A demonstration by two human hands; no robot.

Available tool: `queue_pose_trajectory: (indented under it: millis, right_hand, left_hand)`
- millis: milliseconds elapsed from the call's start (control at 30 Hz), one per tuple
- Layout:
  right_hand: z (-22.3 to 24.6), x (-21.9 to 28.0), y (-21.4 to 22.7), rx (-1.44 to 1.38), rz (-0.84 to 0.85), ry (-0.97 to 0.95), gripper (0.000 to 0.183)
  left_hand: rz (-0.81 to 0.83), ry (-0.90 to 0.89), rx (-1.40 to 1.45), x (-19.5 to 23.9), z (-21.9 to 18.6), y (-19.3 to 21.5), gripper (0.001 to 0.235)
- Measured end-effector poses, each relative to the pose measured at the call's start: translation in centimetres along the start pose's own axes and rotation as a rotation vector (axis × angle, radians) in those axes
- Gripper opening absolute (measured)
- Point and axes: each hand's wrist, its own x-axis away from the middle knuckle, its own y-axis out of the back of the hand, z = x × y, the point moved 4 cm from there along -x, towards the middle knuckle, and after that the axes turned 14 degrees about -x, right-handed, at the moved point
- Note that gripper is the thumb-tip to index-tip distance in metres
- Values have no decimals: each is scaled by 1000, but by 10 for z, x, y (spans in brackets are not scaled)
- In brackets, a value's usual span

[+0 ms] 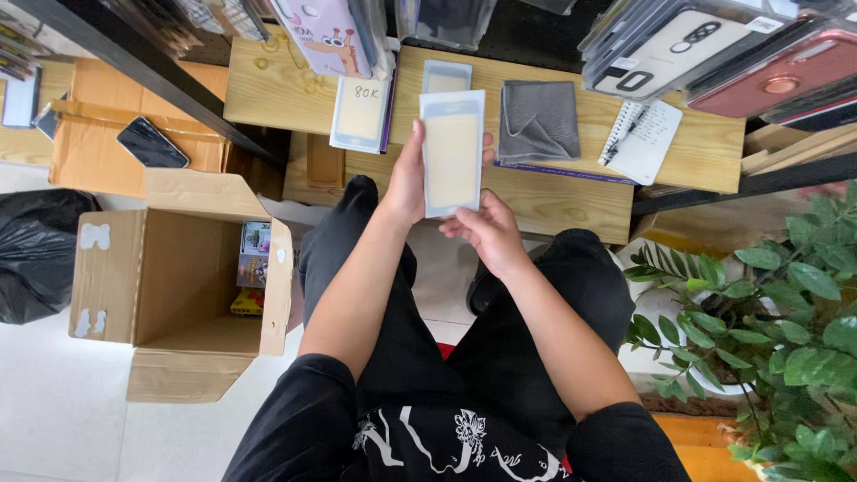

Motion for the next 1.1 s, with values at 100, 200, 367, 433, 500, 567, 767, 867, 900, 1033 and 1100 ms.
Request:
queue_pose_trajectory:
  millis: [100, 200, 367, 433, 500, 567, 767, 867, 900, 1033, 1100]
  right_hand:
    - [8, 7, -21, 90, 68, -34, 19]
    - [8, 11, -42, 9, 134, -38, 18]
    - [-8, -1, -38, -12, 172, -40, 15]
    - [-11, 5, -33, -14, 158, -46, 14]
    - [-7, 6, -36, -12, 166, -46, 15]
    - [-1, 8, -37, 70, 206, -68, 16]
    - [9, 13, -45, 446, 282, 23, 19]
    - [15, 16, -49, 623, 265, 119, 16]
    - [18, 17, -50, 730, 255, 180, 16]
    - [17, 8, -42, 576, 271, 352, 11]
    - [15, 5, -33, 586, 247, 378, 9]
  left_hand:
    - [161, -75, 73, 5, -4, 9, 81]
    - [160, -136, 72, 10, -11, 17, 85]
    - [169, -129, 125, 17, -9, 23, 92]
    - [166, -85, 107, 22, -2, 24, 93]
    - [219, -76, 15, 20, -8, 17, 100]
    - [281, 14, 36, 23, -18, 16, 101]
    - [325, 109, 110, 22, -16, 16, 103]
    - [311, 121, 97, 23, -17, 15, 102]
    - [314, 117, 73, 24, -18, 14, 101]
    - [158, -21, -139, 28, -21, -1, 104]
    - [192, -18, -163, 22, -19, -4, 103]
